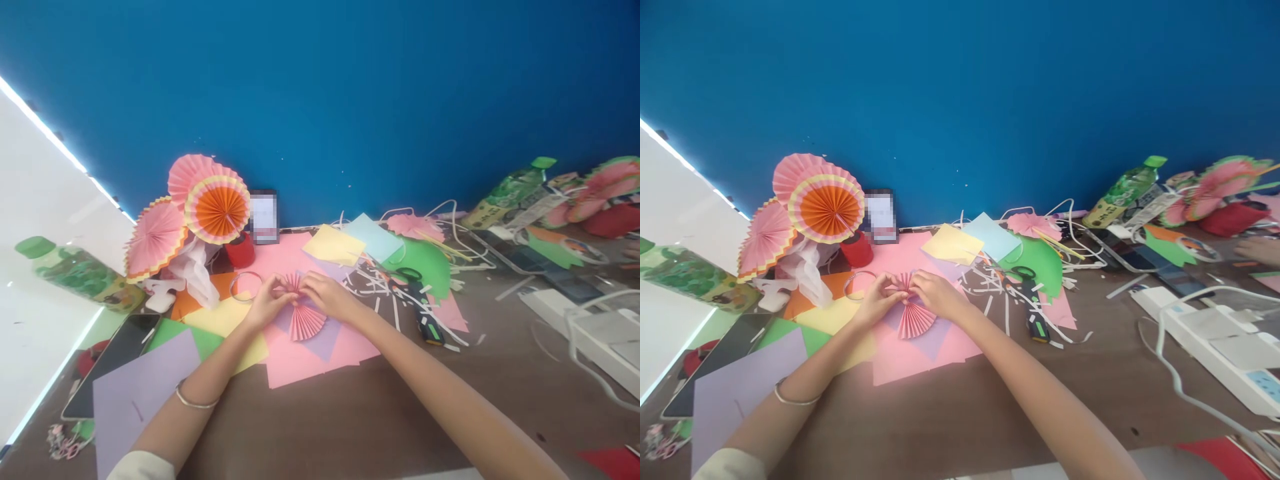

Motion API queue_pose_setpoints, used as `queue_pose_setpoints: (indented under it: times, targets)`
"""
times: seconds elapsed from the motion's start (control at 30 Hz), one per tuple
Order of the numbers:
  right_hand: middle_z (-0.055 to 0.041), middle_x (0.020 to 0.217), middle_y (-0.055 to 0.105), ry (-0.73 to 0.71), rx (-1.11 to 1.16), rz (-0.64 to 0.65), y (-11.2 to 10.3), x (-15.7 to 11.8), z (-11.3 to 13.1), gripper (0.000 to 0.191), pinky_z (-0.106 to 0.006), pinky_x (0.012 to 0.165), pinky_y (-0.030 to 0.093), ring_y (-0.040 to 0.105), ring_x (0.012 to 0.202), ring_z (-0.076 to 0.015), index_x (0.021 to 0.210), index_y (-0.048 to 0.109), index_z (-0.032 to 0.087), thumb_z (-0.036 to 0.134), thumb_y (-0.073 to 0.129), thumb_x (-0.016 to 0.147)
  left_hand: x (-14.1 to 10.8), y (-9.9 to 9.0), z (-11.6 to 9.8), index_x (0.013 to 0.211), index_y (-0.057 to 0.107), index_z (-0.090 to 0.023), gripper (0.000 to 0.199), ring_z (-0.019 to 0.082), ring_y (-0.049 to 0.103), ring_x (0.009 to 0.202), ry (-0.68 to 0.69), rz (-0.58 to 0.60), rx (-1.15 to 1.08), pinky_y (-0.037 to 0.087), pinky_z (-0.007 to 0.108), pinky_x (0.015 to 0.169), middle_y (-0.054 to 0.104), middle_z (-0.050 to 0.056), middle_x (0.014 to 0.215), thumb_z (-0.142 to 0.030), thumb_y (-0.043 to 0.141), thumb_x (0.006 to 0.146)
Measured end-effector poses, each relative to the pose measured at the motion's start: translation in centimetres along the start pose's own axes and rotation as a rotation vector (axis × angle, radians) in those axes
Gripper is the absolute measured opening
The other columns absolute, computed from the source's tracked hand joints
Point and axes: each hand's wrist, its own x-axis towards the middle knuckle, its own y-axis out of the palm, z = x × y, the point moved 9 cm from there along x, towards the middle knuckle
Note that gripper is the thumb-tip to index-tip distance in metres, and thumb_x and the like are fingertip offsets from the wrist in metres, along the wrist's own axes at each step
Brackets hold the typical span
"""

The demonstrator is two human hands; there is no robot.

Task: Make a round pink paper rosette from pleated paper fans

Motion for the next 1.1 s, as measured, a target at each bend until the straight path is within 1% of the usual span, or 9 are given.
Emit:
queue_pose_setpoints:
  times: [0.1,0.17,0.23,0.37,0.43,0.53,0.7,0.83,1.1]
  targets:
    - [-0.0039,0.08,0.054,-0.001,-0.001,0.022,0.2,0.4,0.3,0.015,-0.026,0.067,0.041,0.052,0.073,-0.0139,0.08,0.053,0.017,0.014,0.04,0.087,-0.2,0.3,0.4,0.08,0.039,-0.018,0.031,0.013,0.065,0.064,-0.015,0.036,0.018,0.05,0.026,0.063,0.058,-0.001,0.079,-0.028,0.066,0.07]
    - [-0.0034,0.079,0.054,-0.005,0.016,0.037,0.4,0.7,0.6,0.015,-0.026,0.065,0.041,0.051,0.072,-0.0138,0.079,0.054,0.017,0.015,0.041,0.086,-0.1,0.5,0.7,0.081,0.039,-0.018,0.03,0.013,0.065,0.065,-0.024,0.051,0.017,0.049,0.026,0.064,0.06,-0.001,0.077,-0.029,0.065,0.071]
    - [-0.0032,0.079,0.054,0.015,0.058,0.011,0.3,0.9,0.4,0.016,-0.026,0.066,0.041,0.052,0.072,-0.0137,0.08,0.054,0.017,0.015,0.04,0.086,0.0,0.5,0.8,0.081,0.039,-0.018,0.029,0.013,0.065,0.064,-0.027,0.053,0.001,0.049,0.026,0.064,0.062,0.0,0.072,-0.03,0.064,0.073]
    - [-0.0058,0.089,0.056,0.137,0.137,-0.116,-0.4,0.8,-1.7,0.017,-0.031,0.077,0.043,0.054,0.084,-0.016,0.089,0.058,0.017,0.014,0.042,0.085,0.4,-0.3,0.4,0.081,0.039,-0.018,0.031,0.012,0.063,0.059,-0.002,-0.025,-0.027,0.047,0.024,0.063,0.062,-0.002,0.063,-0.031,0.065,0.072]
    - [-0.007,0.095,0.055,0.177,0.154,-0.12,-0.1,0.5,-2.6,0.015,-0.033,0.082,0.042,0.054,0.09,-0.0176,0.09,0.06,0.017,0.015,0.048,0.081,0.5,-0.6,0.3,0.08,0.038,-0.018,0.032,0.011,0.062,0.057,0.005,-0.051,-0.039,0.046,0.024,0.063,0.062,-0.003,0.06,-0.031,0.066,0.071]
    - [-0.0065,0.095,0.056,0.172,0.191,-0.075,0.6,0.2,-2.9,0.012,-0.034,0.085,0.042,0.053,0.095,-0.0188,0.085,0.065,0.019,0.019,0.056,0.077,0.6,-0.7,0.4,0.081,0.038,-0.018,0.033,0.011,0.062,0.057,0.001,-0.051,-0.062,0.046,0.024,0.063,0.063,-0.003,0.059,-0.031,0.067,0.07]
    - [-0.0047,0.086,0.06,0.203,0.258,-0.101,0.6,0.3,-2.6,0.011,-0.032,0.084,0.042,0.055,0.089,-0.0167,0.072,0.066,0.018,0.016,0.055,0.077,0.6,-0.8,0.3,0.082,0.039,-0.018,0.033,0.011,0.062,0.058,0.012,-0.056,-0.06,0.046,0.025,0.064,0.064,-0.002,0.06,-0.031,0.067,0.07]
    - [-0.0043,0.083,0.062,0.243,0.298,-0.105,0.9,0.7,-2.8,0.01,-0.031,0.082,0.042,0.056,0.086,-0.0163,0.071,0.067,0.018,0.015,0.058,0.074,0.7,-0.8,0.1,0.082,0.039,-0.018,0.033,0.012,0.062,0.06,0.008,-0.041,-0.07,0.046,0.025,0.066,0.064,-0.003,0.059,-0.031,0.067,0.07]
    - [-0.0045,0.084,0.064,0.26,0.44,-0.066,1.5,1.2,-3.3,0.011,-0.029,0.079,0.043,0.058,0.084,-0.0166,0.069,0.07,0.018,0.022,0.061,0.073,0.8,-1.0,0.5,0.086,0.041,-0.018,0.034,0.012,0.062,0.06,-0.016,-0.036,-0.12,0.047,0.026,0.068,0.063,-0.004,0.058,-0.03,0.068,0.069]
